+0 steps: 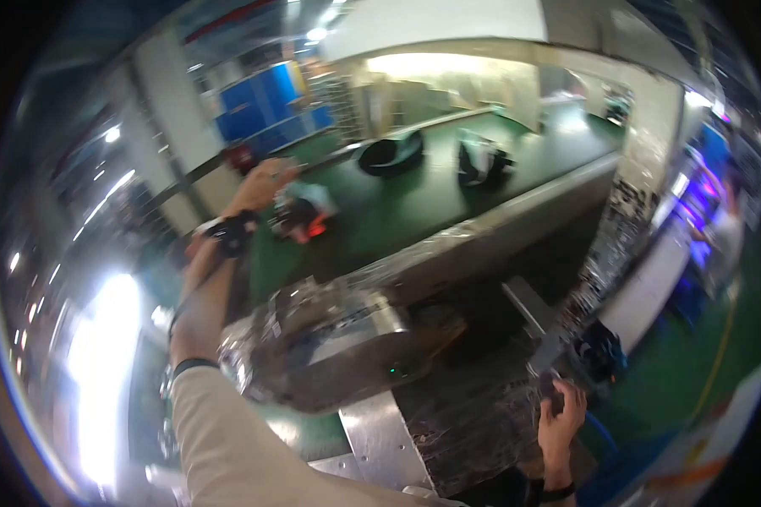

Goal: Placing shoe uppers into a toe lasting machine and placing finished components onto a conveyor belt.

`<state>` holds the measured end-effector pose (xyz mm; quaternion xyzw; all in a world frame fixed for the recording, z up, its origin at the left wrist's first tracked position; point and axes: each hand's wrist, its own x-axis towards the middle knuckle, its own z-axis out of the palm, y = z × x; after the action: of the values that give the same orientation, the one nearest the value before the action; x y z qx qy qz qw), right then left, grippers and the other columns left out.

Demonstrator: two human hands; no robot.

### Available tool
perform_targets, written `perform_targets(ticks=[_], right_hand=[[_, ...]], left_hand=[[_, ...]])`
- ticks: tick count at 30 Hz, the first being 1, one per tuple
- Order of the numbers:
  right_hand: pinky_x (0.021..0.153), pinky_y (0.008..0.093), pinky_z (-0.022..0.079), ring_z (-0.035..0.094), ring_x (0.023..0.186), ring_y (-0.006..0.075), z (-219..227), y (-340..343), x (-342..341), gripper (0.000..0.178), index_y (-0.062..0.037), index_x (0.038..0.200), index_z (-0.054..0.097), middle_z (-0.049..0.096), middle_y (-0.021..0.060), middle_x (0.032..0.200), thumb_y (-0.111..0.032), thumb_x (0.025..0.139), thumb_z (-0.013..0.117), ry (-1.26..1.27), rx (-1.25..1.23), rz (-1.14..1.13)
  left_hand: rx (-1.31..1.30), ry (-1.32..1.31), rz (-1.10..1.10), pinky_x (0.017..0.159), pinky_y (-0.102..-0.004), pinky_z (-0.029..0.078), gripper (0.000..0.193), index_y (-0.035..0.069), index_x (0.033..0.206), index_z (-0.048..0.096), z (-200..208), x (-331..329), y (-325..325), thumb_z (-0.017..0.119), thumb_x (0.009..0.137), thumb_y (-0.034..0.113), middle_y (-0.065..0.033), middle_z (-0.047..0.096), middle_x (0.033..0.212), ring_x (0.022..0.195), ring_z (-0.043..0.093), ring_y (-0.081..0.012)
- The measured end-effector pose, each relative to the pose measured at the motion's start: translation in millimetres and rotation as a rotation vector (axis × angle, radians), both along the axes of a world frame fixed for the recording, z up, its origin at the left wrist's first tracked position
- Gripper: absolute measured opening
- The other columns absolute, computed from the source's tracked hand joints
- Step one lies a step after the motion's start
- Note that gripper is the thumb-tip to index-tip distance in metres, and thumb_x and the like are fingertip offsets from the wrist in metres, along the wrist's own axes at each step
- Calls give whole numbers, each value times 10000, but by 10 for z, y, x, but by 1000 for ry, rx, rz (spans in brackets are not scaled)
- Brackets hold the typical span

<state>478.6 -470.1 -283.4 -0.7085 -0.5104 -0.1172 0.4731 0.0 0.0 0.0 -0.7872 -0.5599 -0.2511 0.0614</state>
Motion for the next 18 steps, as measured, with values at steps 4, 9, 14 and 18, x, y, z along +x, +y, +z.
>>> perform_targets(ticks=[4, 9, 14, 18], right_hand=[[841, 437, 461, 600, 926, 348, 134, 248, -268, 285, -65, 982, 637, 672, 117, 1029, 1, 705, 633, 36, 31, -40], [822, 419, 470, 605, 916, 322, 96, 46, -154, 270, -84, 971, 646, 678, 100, 1005, -12, 711, 645, 37, -1, -116], [825, 411, 479, 612, 917, 304, 72, -37, -210, 240, -101, 966, 655, 673, 84, 961, -63, 729, 661, 28, -3, -124], [855, 430, 471, 599, 985, 322, -25, -79, -318, 344, -90, 1080, 622, 651, 125, 1056, -92, 740, 678, 0, -48, -90]], left_hand=[[-110, 180, -216, 960, -395, 435, 814, -35, 1260, 568, 264, 277, 582, 490, 884, 684, -271, 605, 1208, 1120, 585, -362], [-340, 236, -135, 841, -402, 484, 673, -27, 1085, 622, -55, 329, 218, 602, 852, 604, -266, 656, 1008, 938, 643, -363], [-20, -198, -630, 814, -388, 496, 553, -16, 1104, 621, -441, 490, -191, 796, 726, 347, -201, 688, 966, 880, 665, -290], [119, -191, -417, 742, -391, 499, 439, -21, 1017, 671, -145, 643, -342, 762, 768, 328, -176, 698, 868, 787, 644, -273]])
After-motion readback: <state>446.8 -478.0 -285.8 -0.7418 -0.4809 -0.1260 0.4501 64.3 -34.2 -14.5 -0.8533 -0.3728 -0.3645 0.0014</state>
